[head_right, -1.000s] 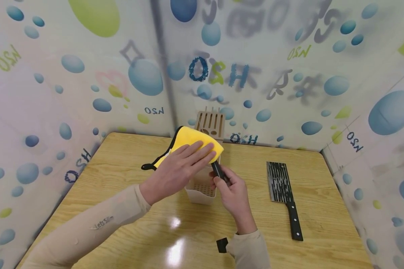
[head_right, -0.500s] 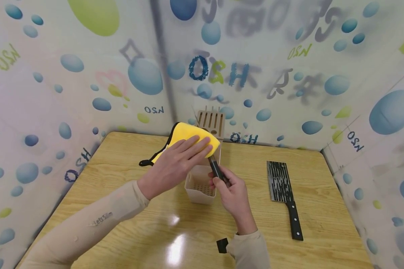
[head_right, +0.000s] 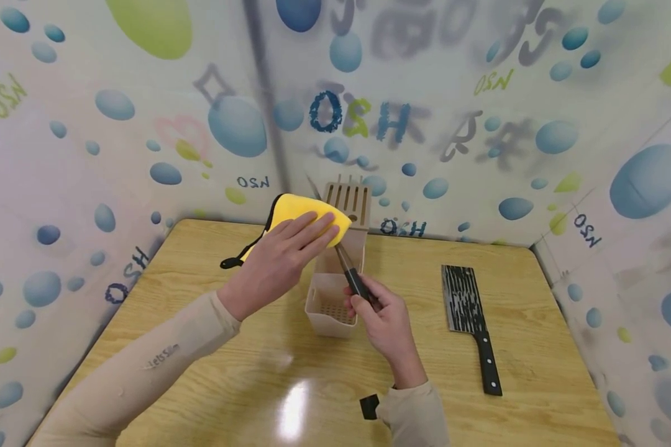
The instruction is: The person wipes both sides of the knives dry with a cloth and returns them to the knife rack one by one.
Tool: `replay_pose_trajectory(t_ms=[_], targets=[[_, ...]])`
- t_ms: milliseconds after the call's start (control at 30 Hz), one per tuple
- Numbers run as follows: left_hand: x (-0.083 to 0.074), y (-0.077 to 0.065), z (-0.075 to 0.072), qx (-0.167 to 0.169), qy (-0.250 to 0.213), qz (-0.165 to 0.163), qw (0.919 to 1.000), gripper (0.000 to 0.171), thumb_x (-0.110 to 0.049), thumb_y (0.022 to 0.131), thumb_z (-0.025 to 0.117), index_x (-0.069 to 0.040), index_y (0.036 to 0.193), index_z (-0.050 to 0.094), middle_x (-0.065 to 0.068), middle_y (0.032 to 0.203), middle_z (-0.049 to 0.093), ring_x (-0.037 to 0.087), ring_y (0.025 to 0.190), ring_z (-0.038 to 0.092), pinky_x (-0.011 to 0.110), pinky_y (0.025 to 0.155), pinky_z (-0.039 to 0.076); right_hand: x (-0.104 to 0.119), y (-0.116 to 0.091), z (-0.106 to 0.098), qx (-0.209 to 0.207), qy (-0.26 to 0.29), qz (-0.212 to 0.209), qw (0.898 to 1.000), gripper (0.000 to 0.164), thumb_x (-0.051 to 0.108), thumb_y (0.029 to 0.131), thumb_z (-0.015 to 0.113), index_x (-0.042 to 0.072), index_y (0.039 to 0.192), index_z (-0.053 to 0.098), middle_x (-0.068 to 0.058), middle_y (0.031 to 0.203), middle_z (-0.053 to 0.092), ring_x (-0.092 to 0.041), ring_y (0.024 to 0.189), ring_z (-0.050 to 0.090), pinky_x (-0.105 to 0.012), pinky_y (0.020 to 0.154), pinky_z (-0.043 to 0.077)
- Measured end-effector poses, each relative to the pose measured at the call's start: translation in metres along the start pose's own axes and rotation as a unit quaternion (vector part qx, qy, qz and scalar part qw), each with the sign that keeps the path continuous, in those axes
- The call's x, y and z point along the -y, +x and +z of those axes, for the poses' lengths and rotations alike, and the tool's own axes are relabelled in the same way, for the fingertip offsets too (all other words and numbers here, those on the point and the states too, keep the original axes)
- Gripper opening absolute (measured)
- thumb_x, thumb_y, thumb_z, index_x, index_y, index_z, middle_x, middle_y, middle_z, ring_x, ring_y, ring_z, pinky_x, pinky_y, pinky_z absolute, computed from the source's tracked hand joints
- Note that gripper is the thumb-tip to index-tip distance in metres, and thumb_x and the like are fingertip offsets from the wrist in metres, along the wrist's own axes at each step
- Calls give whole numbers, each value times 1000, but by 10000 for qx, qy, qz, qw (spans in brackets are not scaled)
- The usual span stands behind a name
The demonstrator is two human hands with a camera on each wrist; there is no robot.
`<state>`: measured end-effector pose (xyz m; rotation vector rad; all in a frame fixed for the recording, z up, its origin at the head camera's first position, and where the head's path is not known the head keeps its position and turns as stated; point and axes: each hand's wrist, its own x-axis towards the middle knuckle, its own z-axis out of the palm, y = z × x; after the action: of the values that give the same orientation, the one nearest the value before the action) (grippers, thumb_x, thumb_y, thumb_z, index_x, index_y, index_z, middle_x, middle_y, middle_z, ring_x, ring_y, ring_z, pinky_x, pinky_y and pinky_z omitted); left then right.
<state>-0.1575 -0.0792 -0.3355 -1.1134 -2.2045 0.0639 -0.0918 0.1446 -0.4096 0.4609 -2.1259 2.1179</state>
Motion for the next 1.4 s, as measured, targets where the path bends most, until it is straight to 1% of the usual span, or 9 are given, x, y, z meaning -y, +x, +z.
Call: replay_pose_trajectory(t_ms=[233,433,667,767,900,967,1133,1267,1400], targets=[[9,-1,-2,107,-12,-119,9999,59,10,92,64,-6,148,56,11,153,54,33,136,54,41,105,52,0,0,0,48,56,-14,10000,29,-5,103,54,-16,129,60,-2,101,71,-14,85,69,-25,75,62],[17,-3,-6,198,-103,-313,9993,61,11,91,65,-7,149,56,10,154,54,32,137,54,42,109,50,0,-2,0,92,-13,-147,9998,32,-7,101,56,-18,132,58,5,101,73,-10,82,69,-25,74,62],[26,-7,-11,273,-4,-409,9988,62,10,92,65,-7,150,54,11,155,52,33,139,52,42,113,47,0,-4,-1,84,-47,-215,9997,38,-8,99,59,-16,136,57,8,104,73,-9,80,68,-23,74,61],[29,-9,-13,312,-16,-456,9985,62,10,92,64,-6,150,54,12,155,52,33,139,52,42,114,46,0,-4,-1,39,-202,-224,9995,40,-8,98,61,-14,137,57,1,106,73,-10,83,70,-23,73,61],[33,-11,-14,345,-89,-498,9981,62,12,90,63,-6,149,55,12,154,53,34,138,53,43,113,47,0,-4,-1,-86,-581,-288,9979,42,-9,96,64,-12,138,59,-20,109,71,-11,86,70,-21,74,60],[35,-12,-15,355,-108,-505,9980,61,12,90,63,-5,149,56,12,154,53,34,138,53,43,112,48,0,-4,-1,-167,-769,-292,9965,43,-7,95,66,-10,138,60,-26,112,69,-11,87,69,-20,74,59],[40,-13,-14,382,-118,-517,9979,61,13,90,62,-5,148,56,13,153,54,35,137,54,44,112,48,0,-4,-3,-286,-1042,-272,9938,45,-5,93,70,-7,138,62,-25,121,68,-9,93,65,-19,76,55],[40,-13,-14,387,-165,-539,9977,61,15,90,61,-4,147,57,14,152,55,35,136,54,43,113,47,0,-4,-2,-288,-1077,-470,9927,45,-8,92,70,-8,137,63,-25,120,69,-11,94,63,-20,75,54],[36,-14,-13,393,-202,-512,9977,59,14,91,62,-4,147,57,14,152,55,36,136,55,44,111,48,1,-5,-1,-294,-1089,-634,9916,44,-9,91,69,-7,135,64,-23,118,70,-12,93,62,-20,74,53]])
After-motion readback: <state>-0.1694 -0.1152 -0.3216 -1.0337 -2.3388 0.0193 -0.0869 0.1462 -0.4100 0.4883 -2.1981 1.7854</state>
